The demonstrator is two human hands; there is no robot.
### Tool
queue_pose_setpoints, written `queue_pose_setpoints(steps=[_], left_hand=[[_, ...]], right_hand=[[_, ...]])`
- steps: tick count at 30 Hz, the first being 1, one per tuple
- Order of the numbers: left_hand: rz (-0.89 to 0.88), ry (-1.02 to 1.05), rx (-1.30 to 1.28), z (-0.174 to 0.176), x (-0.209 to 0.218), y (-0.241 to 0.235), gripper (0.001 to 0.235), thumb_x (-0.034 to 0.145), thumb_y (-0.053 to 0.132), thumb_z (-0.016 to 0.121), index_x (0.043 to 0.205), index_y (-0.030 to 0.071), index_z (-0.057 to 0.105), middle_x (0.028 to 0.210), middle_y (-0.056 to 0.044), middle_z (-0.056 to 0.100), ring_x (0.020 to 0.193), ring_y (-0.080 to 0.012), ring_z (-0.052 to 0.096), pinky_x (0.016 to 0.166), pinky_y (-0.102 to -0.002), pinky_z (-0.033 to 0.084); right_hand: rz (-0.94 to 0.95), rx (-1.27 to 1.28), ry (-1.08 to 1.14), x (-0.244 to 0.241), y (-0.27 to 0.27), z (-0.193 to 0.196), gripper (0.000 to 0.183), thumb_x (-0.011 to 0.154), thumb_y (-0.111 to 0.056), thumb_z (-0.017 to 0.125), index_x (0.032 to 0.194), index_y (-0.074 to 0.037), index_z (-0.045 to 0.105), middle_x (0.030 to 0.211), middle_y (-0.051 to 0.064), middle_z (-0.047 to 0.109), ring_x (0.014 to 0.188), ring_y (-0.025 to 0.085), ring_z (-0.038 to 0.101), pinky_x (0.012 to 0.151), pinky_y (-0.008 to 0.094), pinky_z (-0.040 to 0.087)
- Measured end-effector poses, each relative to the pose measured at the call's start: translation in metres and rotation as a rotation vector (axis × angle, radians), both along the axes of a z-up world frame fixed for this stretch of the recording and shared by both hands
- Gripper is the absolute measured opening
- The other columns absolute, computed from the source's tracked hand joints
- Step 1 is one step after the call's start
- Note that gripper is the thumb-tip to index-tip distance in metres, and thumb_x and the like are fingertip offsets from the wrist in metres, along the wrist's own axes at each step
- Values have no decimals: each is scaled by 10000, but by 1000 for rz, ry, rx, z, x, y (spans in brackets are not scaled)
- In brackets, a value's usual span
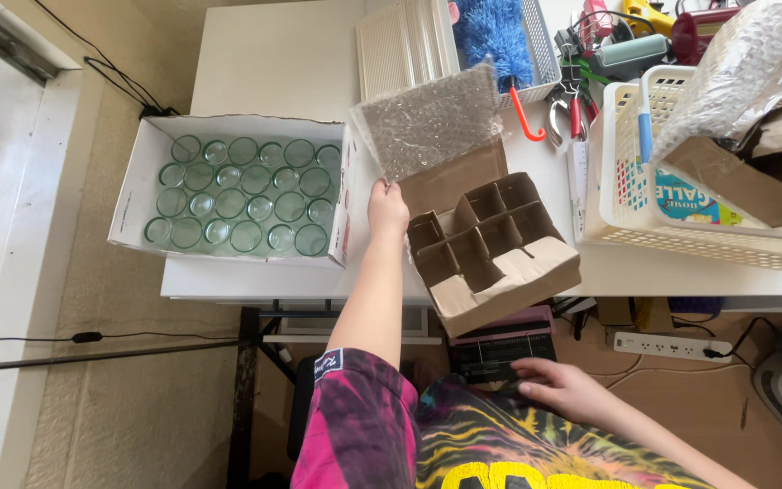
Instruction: The person unfolds a cardboard divider and places glass jars into its sections one by one, then folds the divider closed and staples the package shut.
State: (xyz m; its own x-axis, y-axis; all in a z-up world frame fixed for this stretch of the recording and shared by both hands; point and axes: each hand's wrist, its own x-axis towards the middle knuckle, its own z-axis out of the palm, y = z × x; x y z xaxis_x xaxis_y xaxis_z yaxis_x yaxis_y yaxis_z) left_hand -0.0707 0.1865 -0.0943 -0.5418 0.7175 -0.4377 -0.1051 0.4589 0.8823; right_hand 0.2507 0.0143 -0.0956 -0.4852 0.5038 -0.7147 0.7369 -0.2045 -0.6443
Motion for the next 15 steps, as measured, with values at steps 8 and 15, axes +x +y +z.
queue_pose_setpoints(steps=[8,15], left_hand=[[-120,328,245,95,12,-47,506,837,313,494,1282,86,415,1254,-167,446,1188,-251,452,1007,-378,356],[-639,390,-411,115,38,-159,666,722,709,415,1066,145,501,1050,-20,564,964,-190,547,809,-352,415]], right_hand=[[-623,477,-78,20,39,68,322,837,-195,606,1145,-123,660,1031,41,697,876,140,630,796,268,478],[-644,480,-32,-5,71,91,403,853,-265,557,1229,-126,597,1061,26,654,934,130,577,869,271,404]])
